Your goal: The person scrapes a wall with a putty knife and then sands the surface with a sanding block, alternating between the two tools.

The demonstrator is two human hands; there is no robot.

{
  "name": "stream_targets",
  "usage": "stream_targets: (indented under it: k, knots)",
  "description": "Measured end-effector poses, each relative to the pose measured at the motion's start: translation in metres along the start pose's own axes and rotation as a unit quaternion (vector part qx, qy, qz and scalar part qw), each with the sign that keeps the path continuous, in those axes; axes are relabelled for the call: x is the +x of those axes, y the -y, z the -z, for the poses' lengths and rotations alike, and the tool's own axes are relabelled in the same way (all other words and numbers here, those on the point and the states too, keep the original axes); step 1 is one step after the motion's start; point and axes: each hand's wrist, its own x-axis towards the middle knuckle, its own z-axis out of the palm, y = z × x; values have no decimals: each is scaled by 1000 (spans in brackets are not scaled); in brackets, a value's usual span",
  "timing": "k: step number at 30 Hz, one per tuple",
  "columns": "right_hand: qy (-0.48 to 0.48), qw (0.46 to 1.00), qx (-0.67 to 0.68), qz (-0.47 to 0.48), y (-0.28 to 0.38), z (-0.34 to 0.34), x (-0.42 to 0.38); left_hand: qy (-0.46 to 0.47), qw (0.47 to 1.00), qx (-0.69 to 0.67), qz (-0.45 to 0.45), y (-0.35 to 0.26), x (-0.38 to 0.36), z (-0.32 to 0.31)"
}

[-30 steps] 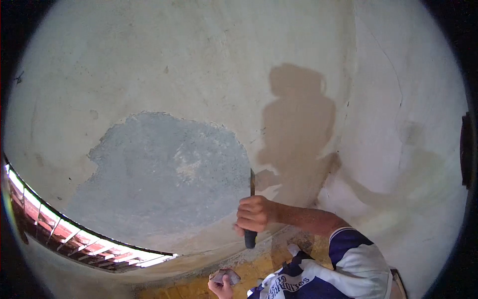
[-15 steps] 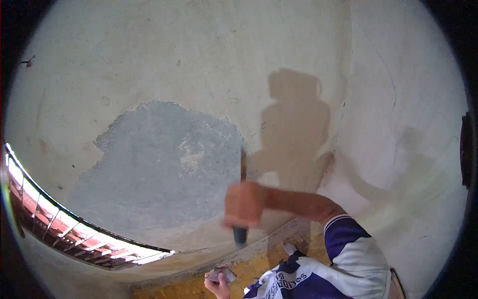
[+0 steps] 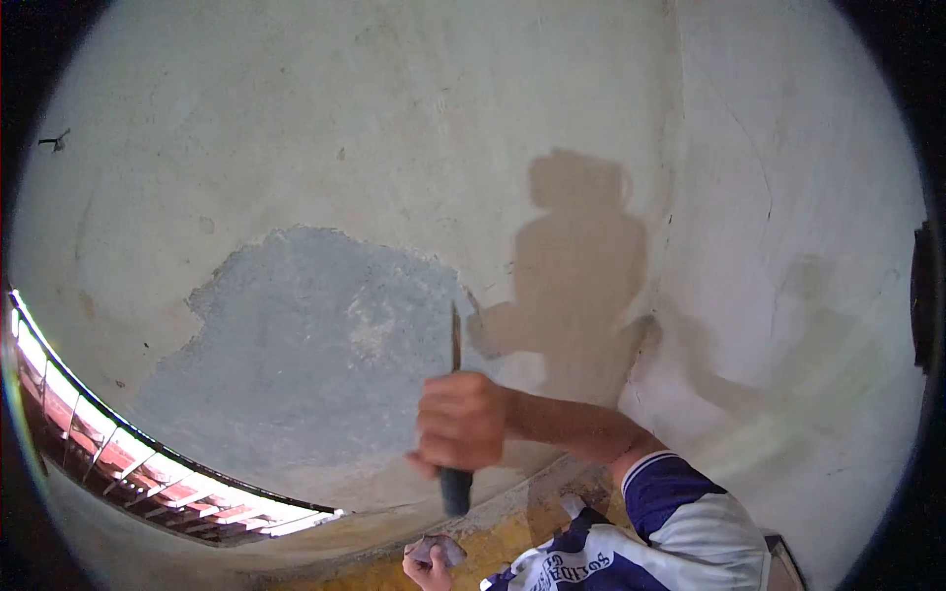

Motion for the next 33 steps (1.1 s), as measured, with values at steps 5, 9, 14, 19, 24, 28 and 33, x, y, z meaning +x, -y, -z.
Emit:
stream_targets:
  k: [5,9,14,19,24,28,33]
  knots:
    - [5,999,-42,-20,-7,-9,9,12,999,-29,6,8,-2,6]
    - [5,999,5,34,9,-5,22,-23,990,-135,-30,15,0,2]
    - [-12,1000,12,-6,11,-17,13,-26,989,-144,-37,37,-8,19]
    - [0,999,-37,-18,-14,-21,9,-57,991,-112,-47,22,-6,12]
    - [-21,999,-25,2,12,-15,26,-51,991,-108,-52,28,-2,11]
    - [-17,1000,-6,-15,-1,-18,18,-58,995,8,-80,21,-6,18]
    - [-20,999,-23,-13,-8,-11,20,-108,990,-75,-47,36,-12,16]
